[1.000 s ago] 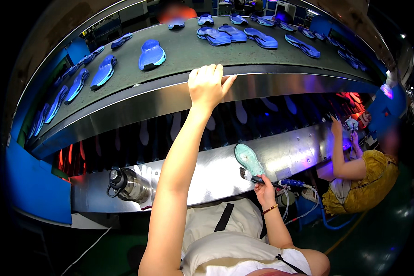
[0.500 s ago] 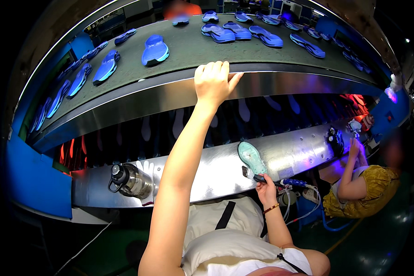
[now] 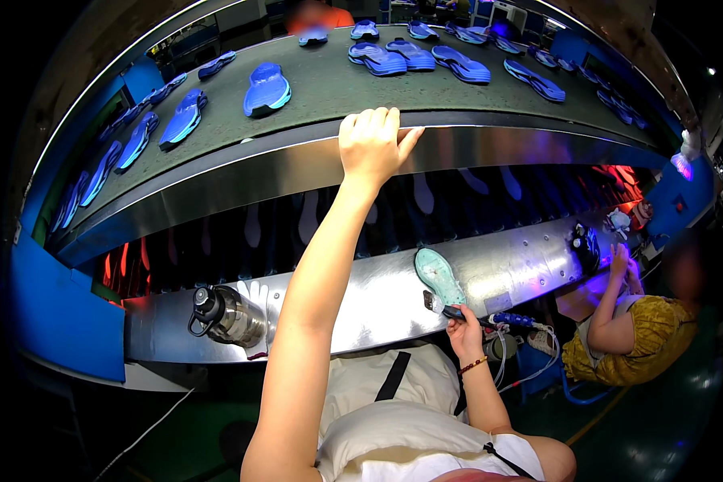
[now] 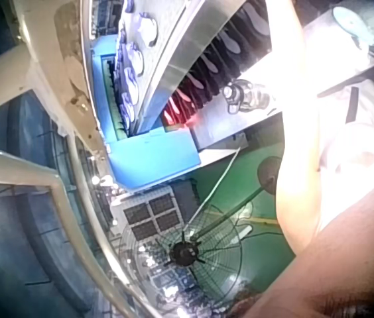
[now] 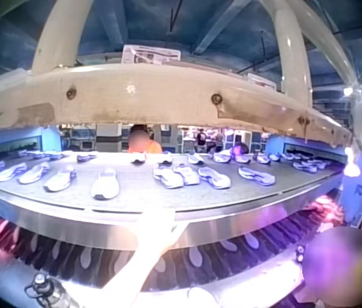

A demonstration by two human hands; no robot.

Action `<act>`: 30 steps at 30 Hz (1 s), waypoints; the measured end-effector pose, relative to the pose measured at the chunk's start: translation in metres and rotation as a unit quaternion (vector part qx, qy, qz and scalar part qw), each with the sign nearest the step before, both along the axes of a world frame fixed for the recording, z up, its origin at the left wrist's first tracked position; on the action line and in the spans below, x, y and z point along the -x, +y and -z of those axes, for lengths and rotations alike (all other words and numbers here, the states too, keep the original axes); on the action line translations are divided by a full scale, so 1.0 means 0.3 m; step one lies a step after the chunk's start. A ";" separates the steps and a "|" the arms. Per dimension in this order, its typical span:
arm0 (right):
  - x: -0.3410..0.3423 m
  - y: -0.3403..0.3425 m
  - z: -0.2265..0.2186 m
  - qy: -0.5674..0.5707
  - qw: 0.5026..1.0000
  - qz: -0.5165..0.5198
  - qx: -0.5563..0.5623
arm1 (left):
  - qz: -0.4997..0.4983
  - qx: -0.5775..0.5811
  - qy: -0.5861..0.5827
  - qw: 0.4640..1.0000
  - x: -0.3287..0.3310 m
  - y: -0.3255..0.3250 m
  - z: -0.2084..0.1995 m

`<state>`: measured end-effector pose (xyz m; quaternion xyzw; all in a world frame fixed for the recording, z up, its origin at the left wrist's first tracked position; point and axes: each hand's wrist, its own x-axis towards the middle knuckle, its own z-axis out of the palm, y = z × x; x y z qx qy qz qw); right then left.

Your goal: The person picks up blue shoe soles from a conveyor belt and wipes the interior surface with a handheld cleaning tool before placing them back on the belt.

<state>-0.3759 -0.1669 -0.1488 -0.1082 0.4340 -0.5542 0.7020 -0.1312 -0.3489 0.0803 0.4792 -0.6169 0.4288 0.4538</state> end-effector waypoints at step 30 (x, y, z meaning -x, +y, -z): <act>0.072 -0.025 0.058 -0.009 1.000 0.017 -0.018 | 0.046 -0.383 0.109 0.916 0.049 -0.146 -0.170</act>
